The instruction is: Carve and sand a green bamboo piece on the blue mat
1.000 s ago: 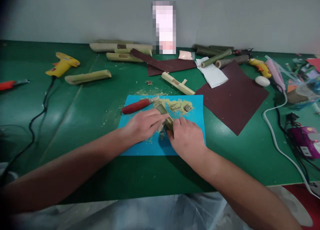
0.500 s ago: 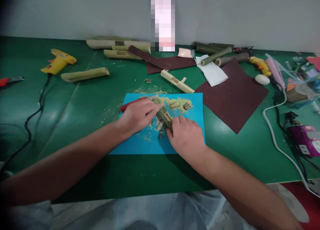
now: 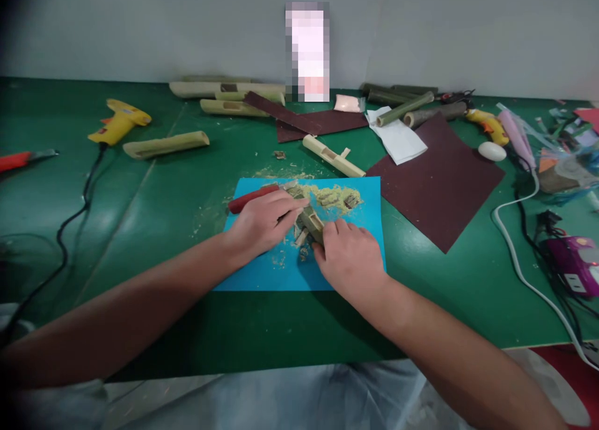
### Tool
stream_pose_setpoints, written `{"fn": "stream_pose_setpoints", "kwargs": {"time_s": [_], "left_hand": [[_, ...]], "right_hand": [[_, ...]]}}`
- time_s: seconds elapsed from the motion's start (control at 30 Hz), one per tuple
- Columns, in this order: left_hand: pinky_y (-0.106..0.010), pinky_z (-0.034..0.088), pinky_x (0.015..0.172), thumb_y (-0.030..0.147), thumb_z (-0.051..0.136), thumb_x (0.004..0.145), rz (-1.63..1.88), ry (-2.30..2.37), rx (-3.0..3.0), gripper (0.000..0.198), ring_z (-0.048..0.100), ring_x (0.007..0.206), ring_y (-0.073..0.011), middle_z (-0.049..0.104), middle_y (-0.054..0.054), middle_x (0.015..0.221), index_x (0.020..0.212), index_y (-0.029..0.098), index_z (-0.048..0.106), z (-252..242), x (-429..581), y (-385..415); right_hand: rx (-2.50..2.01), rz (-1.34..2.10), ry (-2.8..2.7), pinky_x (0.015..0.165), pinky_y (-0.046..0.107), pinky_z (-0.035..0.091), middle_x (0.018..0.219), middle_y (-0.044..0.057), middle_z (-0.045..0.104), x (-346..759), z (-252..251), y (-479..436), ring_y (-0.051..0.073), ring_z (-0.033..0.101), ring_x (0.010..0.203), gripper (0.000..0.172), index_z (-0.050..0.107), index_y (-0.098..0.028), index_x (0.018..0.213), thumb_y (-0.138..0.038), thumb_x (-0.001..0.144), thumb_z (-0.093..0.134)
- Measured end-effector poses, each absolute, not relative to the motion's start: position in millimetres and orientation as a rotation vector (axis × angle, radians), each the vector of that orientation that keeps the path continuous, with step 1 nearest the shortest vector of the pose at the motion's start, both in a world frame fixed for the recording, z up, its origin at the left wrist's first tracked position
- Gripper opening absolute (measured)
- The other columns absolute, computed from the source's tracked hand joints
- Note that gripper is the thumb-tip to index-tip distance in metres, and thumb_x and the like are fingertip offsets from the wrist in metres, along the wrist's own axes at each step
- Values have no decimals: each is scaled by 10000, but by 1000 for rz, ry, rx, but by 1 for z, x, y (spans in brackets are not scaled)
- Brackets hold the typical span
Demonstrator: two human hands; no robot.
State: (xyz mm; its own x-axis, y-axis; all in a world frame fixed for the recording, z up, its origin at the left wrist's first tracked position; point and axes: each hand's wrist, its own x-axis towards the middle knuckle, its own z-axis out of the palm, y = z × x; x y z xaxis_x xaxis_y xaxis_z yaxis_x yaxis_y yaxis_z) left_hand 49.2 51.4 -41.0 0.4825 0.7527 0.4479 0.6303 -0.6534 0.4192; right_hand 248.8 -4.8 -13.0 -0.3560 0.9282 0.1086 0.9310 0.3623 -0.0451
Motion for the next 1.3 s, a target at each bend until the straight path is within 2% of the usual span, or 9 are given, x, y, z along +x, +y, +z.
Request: {"fn": "stream_pose_setpoints", "kwargs": {"time_s": [0.13,0.3,0.43,0.6,0.73,0.9,1.13,1.3], "left_hand": [[-323,568,841,246,465,1015,968,1195,2501,274,679,924,-184,713,-77,981,1132,151,693,-42,49,52],[-348,574,818,244,486,1008,920,1200,2550,272,688,923,-213,721,-85,983,1144,139,697,-40,47,56],[-368,562,884,233,496,1006,962,1244,2557,258,685,943,-217,730,-86,996,1121,129,702,-39,50,56],[-313,558,740,266,452,1027,851,1073,2576,299,668,842,-186,710,-87,919,1138,131,695,-42,55,50],[-329,560,783,273,459,1022,950,1193,2549,294,672,865,-192,714,-89,923,1081,134,712,-42,51,53],[-307,567,762,274,452,1019,893,1160,2582,304,672,836,-175,707,-76,888,1124,147,708,-44,46,57],[-321,576,838,256,474,1009,1012,1227,2537,285,693,920,-187,735,-90,1006,1141,158,707,-42,36,60],[-330,560,908,243,484,1009,1027,1204,2527,270,690,994,-185,737,-73,1085,1173,181,689,-37,39,59]], "right_hand": [[-1733,15,-2482,615,338,291,808,59,655,250,-10,-4,210,609,747,272,613,-189,835,-444,915,556],[-1731,-4,-2477,611,340,284,806,55,653,251,-10,-4,203,610,739,217,615,-192,812,-364,923,542],[-1721,-66,-2478,614,337,298,817,70,650,252,-12,-3,220,619,773,204,620,-180,843,-359,920,559],[-1736,12,-2482,602,328,312,833,83,653,251,-14,-3,221,616,780,221,621,-176,857,-367,940,547],[-1750,43,-2481,603,327,325,840,86,654,251,-14,-3,227,620,790,229,625,-173,861,-376,940,553],[-1738,34,-2476,602,323,324,838,92,656,251,-15,-3,218,613,777,239,626,-170,853,-371,947,537],[-1721,-9,-2452,574,320,286,759,77,646,252,-16,-7,200,605,708,263,627,-173,781,-364,939,538],[-1727,23,-2440,574,322,268,772,69,651,252,-16,-3,187,596,694,308,633,-179,786,-379,969,485]]}}
